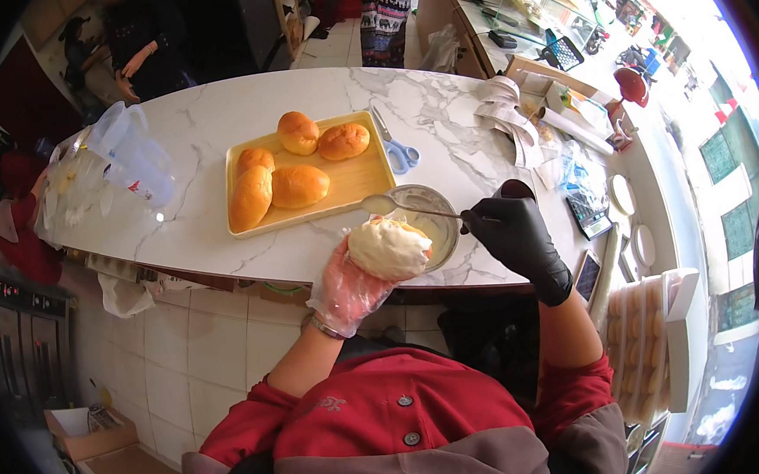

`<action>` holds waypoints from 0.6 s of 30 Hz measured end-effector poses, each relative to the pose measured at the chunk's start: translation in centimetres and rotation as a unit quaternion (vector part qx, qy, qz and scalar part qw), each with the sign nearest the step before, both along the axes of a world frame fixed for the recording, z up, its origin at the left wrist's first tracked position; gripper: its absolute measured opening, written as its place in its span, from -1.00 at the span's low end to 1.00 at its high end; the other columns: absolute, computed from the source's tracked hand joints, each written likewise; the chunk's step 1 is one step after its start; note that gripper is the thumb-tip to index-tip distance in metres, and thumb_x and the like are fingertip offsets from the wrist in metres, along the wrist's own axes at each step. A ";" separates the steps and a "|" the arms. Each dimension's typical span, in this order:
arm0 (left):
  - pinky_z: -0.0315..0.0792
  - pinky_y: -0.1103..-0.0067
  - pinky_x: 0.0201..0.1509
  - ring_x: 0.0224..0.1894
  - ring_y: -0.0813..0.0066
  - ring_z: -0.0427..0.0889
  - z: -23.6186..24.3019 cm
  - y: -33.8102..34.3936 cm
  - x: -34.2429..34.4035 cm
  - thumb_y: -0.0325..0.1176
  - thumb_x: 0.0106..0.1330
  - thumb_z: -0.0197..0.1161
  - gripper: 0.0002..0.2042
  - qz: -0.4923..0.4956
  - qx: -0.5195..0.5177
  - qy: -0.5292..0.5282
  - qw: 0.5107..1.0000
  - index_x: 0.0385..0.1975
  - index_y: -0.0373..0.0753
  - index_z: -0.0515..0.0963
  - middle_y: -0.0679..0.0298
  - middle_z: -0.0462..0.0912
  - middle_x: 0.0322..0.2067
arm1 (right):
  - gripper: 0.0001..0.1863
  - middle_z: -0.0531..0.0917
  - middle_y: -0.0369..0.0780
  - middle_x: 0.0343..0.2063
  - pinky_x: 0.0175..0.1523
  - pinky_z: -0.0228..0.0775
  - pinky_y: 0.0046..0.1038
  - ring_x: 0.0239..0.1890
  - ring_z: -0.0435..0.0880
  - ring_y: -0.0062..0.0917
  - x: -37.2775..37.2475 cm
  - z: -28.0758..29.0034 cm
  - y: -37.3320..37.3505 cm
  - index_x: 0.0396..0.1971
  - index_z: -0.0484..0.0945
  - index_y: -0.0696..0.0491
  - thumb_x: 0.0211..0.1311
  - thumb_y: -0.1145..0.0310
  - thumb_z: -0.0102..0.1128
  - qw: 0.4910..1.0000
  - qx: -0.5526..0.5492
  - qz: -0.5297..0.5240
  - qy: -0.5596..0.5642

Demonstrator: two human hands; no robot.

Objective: The person applies a liquid from a bowl to a dough ball with a spoon and then rolls the dough in a container of toppings to coat it.

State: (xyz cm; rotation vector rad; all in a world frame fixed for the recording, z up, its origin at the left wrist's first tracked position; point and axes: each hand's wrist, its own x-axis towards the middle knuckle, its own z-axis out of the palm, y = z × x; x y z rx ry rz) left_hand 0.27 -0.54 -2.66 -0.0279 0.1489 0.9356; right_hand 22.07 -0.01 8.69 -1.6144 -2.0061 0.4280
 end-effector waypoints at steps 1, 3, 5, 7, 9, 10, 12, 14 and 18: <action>0.25 0.04 0.11 0.15 -0.11 0.23 0.3 0.1 -0.1 0.03 0.30 -0.28 -0.44 -0.003 -0.008 0.002 1.000 0.15 -0.27 0.16 -0.05 0.20 0.14 | -0.86 0.53 -0.25 -0.79 -0.56 0.26 -0.51 -0.75 0.46 -0.47 -0.1 -0.4 -0.5 -0.62 0.61 0.04 0.00 0.32 0.18 0.998 0.054 0.019 -0.013; 0.24 0.04 0.11 0.16 -0.11 0.23 0.4 0.0 -0.4 0.03 0.30 -0.29 -0.44 -0.005 -0.016 0.006 1.000 0.16 -0.28 0.15 -0.06 0.19 0.15 | -0.90 0.52 -0.25 -0.79 -0.68 0.18 -0.47 -0.80 0.42 -0.44 -0.3 -1.0 -0.9 -0.63 0.59 0.03 -0.04 0.35 0.20 0.984 0.165 0.060 -0.031; 0.24 0.04 0.11 0.16 -0.11 0.22 0.3 -0.1 -0.7 0.02 0.31 -0.29 -0.44 0.012 -0.002 0.017 1.000 0.15 -0.29 0.15 -0.07 0.19 0.15 | -0.91 0.51 -0.24 -0.79 -0.66 0.20 -0.47 -0.79 0.43 -0.45 -0.3 -0.8 -1.5 -0.64 0.58 0.03 -0.05 0.37 0.21 0.984 0.160 0.069 -0.033; 0.24 0.09 0.14 0.15 -0.05 0.25 0.7 -0.1 -0.8 0.01 0.31 -0.27 -0.45 0.008 0.017 0.030 0.999 0.14 -0.30 0.17 -0.04 0.21 0.14 | -0.92 0.51 -0.24 -0.79 -0.65 0.21 -0.47 -0.79 0.44 -0.45 -0.3 -0.7 -1.9 -0.65 0.58 0.03 -0.07 0.38 0.22 0.984 0.155 0.075 -0.035; 0.24 0.15 0.16 0.15 0.02 0.27 0.9 -0.1 -0.9 0.00 0.32 -0.25 -0.46 0.003 0.037 0.044 0.998 0.13 -0.30 0.18 -0.02 0.24 0.13 | -0.93 0.51 -0.24 -0.79 -0.62 0.22 -0.47 -0.79 0.43 -0.45 -0.4 -0.7 -2.1 -0.68 0.56 0.03 -0.11 0.42 0.23 0.976 0.198 0.084 -0.034; 0.24 0.16 0.16 0.15 0.02 0.27 0.9 -0.2 -1.0 0.00 0.32 -0.25 -0.46 0.007 0.037 0.043 0.998 0.13 -0.31 0.18 -0.01 0.24 0.13 | -0.93 0.51 -0.24 -0.79 -0.62 0.22 -0.47 -0.79 0.43 -0.45 -0.4 -0.6 -2.3 -0.68 0.56 0.03 -0.11 0.42 0.23 0.976 0.199 0.082 -0.033; 0.23 0.17 0.16 0.14 0.03 0.28 0.8 -0.1 -1.0 0.00 0.32 -0.24 -0.46 0.008 0.036 0.044 0.998 0.13 -0.31 0.19 -0.01 0.24 0.12 | -0.93 0.52 -0.25 -0.78 -0.60 0.23 -0.47 -0.78 0.43 -0.43 -0.5 -0.4 -2.6 -0.69 0.55 0.03 -0.12 0.44 0.22 0.973 0.209 0.085 -0.052; 0.24 0.18 0.16 0.14 0.04 0.28 0.7 0.0 -1.0 -0.01 0.32 -0.24 -0.46 0.011 0.052 0.073 0.996 0.13 -0.31 0.19 0.00 0.26 0.11 | -0.93 0.52 -0.25 -0.78 -0.59 0.23 -0.46 -0.78 0.44 -0.43 -0.6 -1.3 -2.4 -0.70 0.54 0.03 -0.12 0.44 0.22 0.968 0.231 0.088 -0.036; 0.28 0.11 0.12 0.12 -0.04 0.30 0.9 0.0 -1.1 0.00 0.30 -0.24 -0.45 0.017 0.035 0.091 0.995 0.14 -0.29 0.17 -0.03 0.26 0.11 | -0.91 0.51 -0.25 -0.80 -0.59 0.23 -0.44 -0.77 0.45 -0.42 -0.5 -1.9 -2.4 -0.71 0.53 0.04 -0.13 0.44 0.23 0.967 0.237 0.094 -0.023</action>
